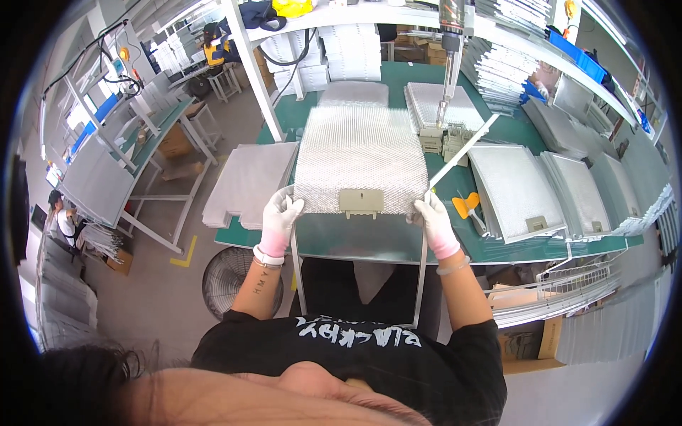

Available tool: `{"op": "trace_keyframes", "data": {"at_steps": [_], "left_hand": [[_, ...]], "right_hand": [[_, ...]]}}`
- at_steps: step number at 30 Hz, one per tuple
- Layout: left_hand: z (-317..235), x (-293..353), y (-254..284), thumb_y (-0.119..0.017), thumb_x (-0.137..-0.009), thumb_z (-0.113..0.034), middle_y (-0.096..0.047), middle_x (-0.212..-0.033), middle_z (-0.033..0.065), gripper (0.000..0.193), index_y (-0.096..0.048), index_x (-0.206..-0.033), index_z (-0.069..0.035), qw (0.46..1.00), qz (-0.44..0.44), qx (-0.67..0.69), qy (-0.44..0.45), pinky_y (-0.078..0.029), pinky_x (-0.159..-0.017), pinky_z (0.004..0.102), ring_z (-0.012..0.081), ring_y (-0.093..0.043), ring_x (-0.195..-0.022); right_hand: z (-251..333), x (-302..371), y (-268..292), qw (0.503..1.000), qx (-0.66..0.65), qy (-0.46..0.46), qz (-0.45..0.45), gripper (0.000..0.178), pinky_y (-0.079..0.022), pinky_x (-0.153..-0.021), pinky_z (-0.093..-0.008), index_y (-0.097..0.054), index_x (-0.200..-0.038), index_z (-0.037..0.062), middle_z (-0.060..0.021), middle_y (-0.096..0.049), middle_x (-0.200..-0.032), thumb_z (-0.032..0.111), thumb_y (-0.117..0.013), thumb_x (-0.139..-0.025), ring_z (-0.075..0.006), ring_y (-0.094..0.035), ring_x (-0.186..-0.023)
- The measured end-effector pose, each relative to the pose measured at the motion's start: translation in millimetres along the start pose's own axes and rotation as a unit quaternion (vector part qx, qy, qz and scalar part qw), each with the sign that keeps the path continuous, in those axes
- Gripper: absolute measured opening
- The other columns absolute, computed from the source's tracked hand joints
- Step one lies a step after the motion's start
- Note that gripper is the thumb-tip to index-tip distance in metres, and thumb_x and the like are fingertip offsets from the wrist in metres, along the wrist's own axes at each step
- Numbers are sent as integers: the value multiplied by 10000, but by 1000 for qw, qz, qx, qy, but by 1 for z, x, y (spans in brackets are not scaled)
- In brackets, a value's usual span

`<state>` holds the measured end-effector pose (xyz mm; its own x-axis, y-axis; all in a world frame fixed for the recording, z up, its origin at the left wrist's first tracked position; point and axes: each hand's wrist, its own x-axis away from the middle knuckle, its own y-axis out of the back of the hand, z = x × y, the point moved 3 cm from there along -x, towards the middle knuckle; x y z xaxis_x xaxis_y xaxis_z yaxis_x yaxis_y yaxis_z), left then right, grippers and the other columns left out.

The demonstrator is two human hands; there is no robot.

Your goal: Assembling metal mesh filters by attaching a metal frame and handle using a rubber mallet.

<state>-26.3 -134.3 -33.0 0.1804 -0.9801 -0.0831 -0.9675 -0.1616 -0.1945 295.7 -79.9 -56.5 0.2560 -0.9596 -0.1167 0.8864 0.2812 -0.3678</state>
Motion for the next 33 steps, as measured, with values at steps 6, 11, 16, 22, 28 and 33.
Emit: {"op": "trace_keyframes", "data": {"at_steps": [6,11,16,22,28,33], "left_hand": [[-40,56,1,-419,-916,28,-474,-891,6,573,-234,-1457,74,986,1,-28,-167,-433,-736,225,80,-475,-785],[-64,77,44,-361,-1001,-124,-550,-1224,180,376,-465,-1266,122,927,-47,-230,-292,-407,-990,345,227,-542,-1140],[-138,13,12,-574,-934,-92,-650,-995,37,266,-564,-1166,37,953,-58,-131,-268,-435,-732,223,70,-551,-808],[-113,-32,-11,-639,-872,0,-669,-960,2,221,-610,-1090,24,960,-78,-87,-253,-462,-729,211,49,-584,-786],[-107,-38,-13,-638,-866,11,-649,-925,-14,222,-603,-1085,26,951,-20,15,-309,-466,-700,214,45,-566,-771],[-38,-36,6,-628,-855,-7,-652,-954,18,232,-599,-1082,29,978,-46,-68,-192,-474,-730,229,61,-578,-831]], "right_hand": [[35,34,-33,998,22,54,22,330,-487,-757,-276,-502,-1213,-9,-32,-610,-1008,55,-485,-890,-104,-576,-832],[95,41,-88,962,181,203,32,72,-375,-557,-216,-568,-819,14,62,-526,-703,-22,-509,-837,-26,-451,-638],[144,-13,-105,937,204,275,-69,300,-305,-459,-245,-444,-649,53,58,-399,-546,108,-642,-867,-28,-345,-521],[118,-36,-87,852,330,331,-236,358,-319,-454,-282,-441,-663,37,-4,-392,-528,169,-731,-826,-75,-350,-501],[106,-44,-59,882,300,319,-173,288,-351,-505,-282,-469,-703,16,-4,-446,-580,128,-690,-849,-73,-388,-555],[60,-36,-47,933,258,247,-53,160,-455,-722,-239,-614,-1019,-18,-6,-603,-853,43,-566,-880,-67,-523,-785]]}}
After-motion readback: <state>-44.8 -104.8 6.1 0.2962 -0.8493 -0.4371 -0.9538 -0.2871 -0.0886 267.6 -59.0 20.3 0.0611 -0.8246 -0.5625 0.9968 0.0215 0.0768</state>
